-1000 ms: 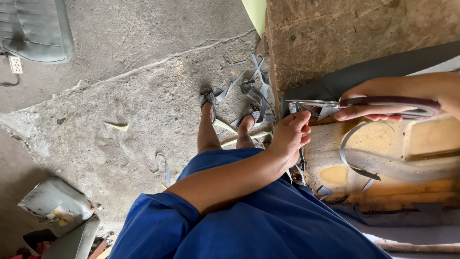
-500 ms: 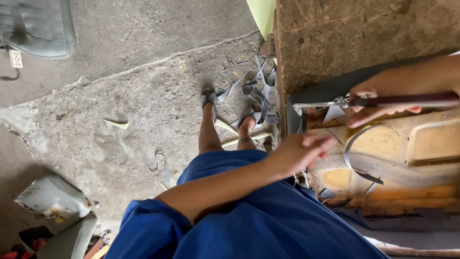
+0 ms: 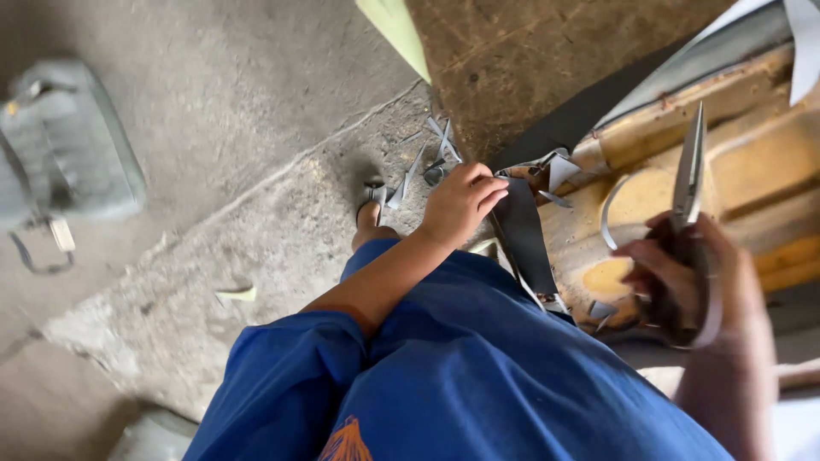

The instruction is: Trimming excess vinyl fabric from the edges of a reupholstered seat cushion using scissors.

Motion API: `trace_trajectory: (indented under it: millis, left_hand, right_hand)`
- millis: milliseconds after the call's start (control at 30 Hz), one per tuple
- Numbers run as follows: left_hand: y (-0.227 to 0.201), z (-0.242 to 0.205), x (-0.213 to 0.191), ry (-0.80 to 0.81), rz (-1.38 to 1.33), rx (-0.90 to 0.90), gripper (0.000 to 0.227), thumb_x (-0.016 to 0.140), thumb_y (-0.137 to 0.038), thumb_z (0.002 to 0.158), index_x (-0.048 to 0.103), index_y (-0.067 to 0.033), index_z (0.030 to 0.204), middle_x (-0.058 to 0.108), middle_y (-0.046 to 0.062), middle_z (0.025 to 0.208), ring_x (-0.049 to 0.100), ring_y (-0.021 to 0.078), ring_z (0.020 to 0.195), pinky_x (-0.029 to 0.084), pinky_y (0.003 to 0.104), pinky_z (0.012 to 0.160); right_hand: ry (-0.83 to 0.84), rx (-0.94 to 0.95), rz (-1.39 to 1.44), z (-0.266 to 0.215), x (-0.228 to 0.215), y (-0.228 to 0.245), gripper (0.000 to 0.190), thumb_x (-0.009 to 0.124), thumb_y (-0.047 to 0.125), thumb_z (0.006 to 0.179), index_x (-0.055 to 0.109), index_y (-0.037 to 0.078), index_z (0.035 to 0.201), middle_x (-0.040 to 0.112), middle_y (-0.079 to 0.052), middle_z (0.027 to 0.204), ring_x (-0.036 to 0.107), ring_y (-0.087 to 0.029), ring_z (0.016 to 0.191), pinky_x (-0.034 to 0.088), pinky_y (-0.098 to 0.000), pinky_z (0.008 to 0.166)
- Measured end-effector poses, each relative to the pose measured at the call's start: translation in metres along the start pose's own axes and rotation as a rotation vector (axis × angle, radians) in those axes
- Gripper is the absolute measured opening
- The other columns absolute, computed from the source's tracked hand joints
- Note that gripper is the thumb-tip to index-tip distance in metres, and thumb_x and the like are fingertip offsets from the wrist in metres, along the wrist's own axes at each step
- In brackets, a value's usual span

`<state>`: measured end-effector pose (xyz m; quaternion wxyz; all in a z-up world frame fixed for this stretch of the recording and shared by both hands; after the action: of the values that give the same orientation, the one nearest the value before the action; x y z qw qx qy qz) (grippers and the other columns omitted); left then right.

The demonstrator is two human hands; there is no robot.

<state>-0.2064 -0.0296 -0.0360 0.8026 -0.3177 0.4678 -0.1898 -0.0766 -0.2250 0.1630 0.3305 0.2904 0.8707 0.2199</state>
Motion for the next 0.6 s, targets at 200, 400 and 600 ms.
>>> trace_trajectory:
  millis: [200,400,600]
  left_hand:
    - [0.015,0.017,-0.013,0.231,0.028,0.175,0.013,0.068,-0.025,0.101,0.077,-0.0214,0.111,0.056,-0.005,0.099,0.062,0.0127,0.087,0.053,0.026,0.075]
    - [0.053,0.026,0.008,0.304,-0.069,0.422,0.018,0.063,-0.028,0.097,0.069,-0.0246,0.114,0.056,-0.005,0.095,0.062,0.013,0.092,0.057,0.024,0.069]
    - [0.072,0.061,-0.013,0.459,-0.476,0.524,0.022,0.069,-0.011,0.095,0.073,-0.0229,0.112,0.06,-0.002,0.105,0.066,0.0207,0.092,0.06,0.031,0.081]
  right_hand:
    - [-0.243,0.016,0.293,-0.015,0.089,-0.023,0.038,0.077,0.008,0.09,0.05,0.003,0.116,0.069,-0.019,0.094,0.073,-0.028,0.072,0.059,-0.0424,0.045]
    - [-0.421,-0.206,0.616,-0.006,0.158,-0.034,0.041,0.078,0.004,0.095,0.051,-0.005,0.124,0.071,-0.029,0.098,0.074,-0.031,0.075,0.064,-0.0372,0.064]
    - [-0.61,-0.213,0.664,-0.027,0.188,-0.068,0.045,0.081,-0.002,0.091,0.052,-0.007,0.125,0.071,-0.03,0.099,0.073,-0.031,0.076,0.064,-0.0402,0.068]
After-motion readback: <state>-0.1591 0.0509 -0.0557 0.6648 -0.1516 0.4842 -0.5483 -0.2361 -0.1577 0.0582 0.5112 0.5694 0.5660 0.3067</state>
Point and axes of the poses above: each hand's wrist, its own z-axis towards the middle knuckle, its own x-axis out of the palm, y = z × x, the point moved 4 cm from there along z, towards the middle knuckle
